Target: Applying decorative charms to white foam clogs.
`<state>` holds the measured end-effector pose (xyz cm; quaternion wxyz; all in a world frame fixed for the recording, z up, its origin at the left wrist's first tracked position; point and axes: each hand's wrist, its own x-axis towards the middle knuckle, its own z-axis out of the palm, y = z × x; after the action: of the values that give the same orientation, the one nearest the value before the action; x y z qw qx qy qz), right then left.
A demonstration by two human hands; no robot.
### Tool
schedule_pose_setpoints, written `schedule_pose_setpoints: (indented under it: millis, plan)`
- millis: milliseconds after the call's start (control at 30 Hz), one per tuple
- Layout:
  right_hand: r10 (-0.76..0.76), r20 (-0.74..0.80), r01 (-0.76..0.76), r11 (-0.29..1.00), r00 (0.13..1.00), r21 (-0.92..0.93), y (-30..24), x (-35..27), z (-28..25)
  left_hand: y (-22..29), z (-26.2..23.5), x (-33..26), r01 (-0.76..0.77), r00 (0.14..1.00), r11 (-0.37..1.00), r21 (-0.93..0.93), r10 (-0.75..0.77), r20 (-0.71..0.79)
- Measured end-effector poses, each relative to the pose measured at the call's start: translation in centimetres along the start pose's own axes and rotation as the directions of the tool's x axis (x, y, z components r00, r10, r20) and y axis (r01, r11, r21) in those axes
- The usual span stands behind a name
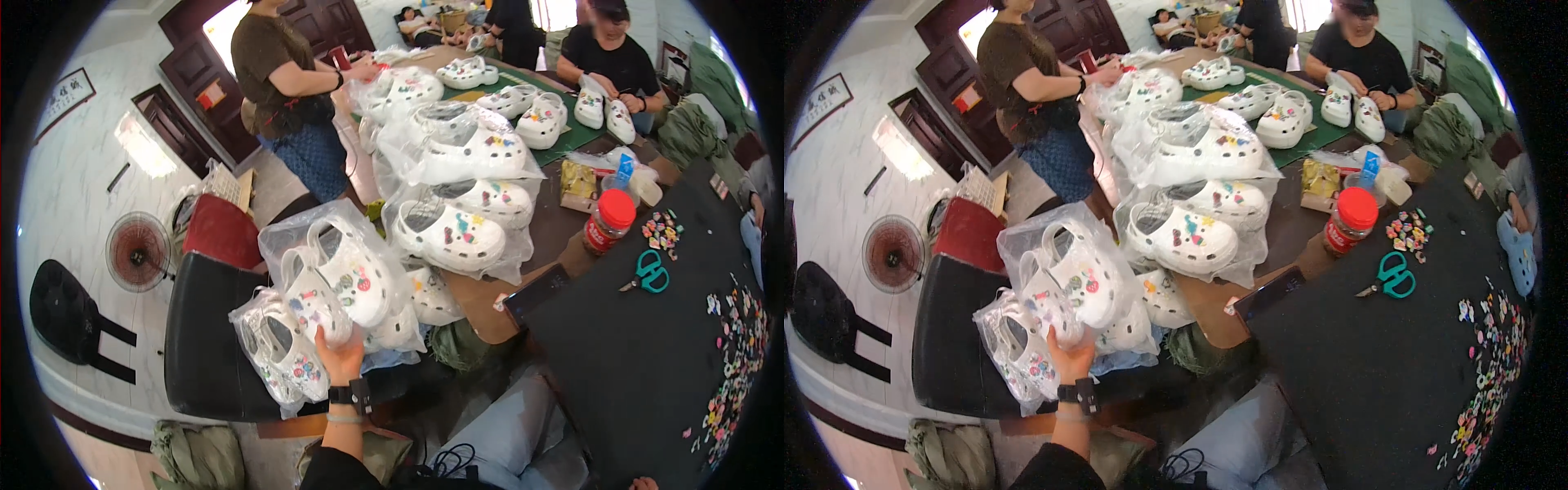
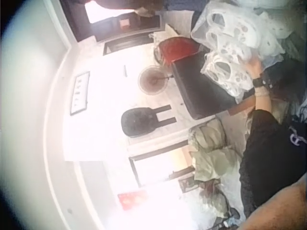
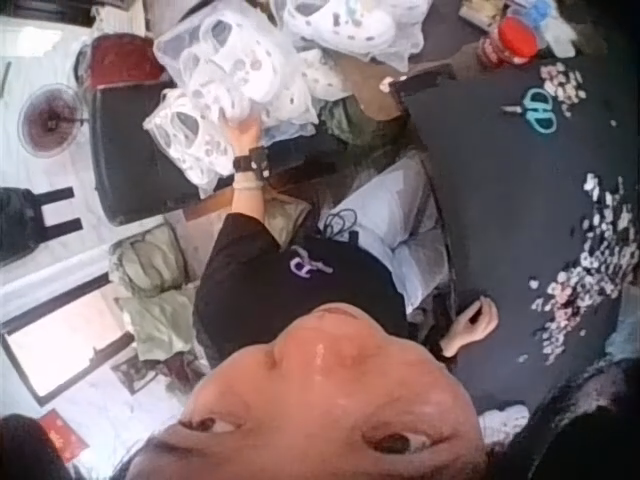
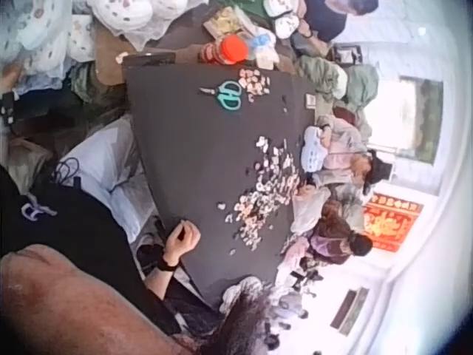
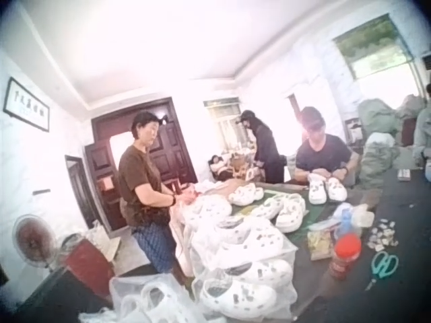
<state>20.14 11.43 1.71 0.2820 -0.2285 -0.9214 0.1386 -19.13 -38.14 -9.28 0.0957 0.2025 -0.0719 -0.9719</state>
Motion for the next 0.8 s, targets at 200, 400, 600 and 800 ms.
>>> schedule_pose_setpoints:
  millis: [200, 400, 600, 800]
  plan:
    - [-0.019, 0.000, 0.019, 1.000, 1.000, -0.016, -0.5, 0.6, -0.2, -0.9, 1.7, -5.8, -0.128, 0.971, 0.926, 0.355, 0.044, 0.234]
    - [0.061, -0.031, -0.060, 0.998, 0.998, 0.033, 0.2, -0.2, -1.3, -6.5, 3.5, -10.2, -0.070, 0.872, 0.886, 0.459, -0.170, 0.460]
    - [0.004, 0.225, -0.149, 0.757, 0.974, 0.636, -2.9, 2.8, 0.3, -19.5, 4.5, -17.4, -0.123, 0.645, 0.611, 0.782, -0.550, 0.531]
    - [0.210, 0.174, -0.224, 0.247, 0.962, 0.943, -2.0, -0.7, 3.8, -26.4, 2.8, -23.1, -0.559, 0.169, 0.474, 0.681, -0.739, 0.652]
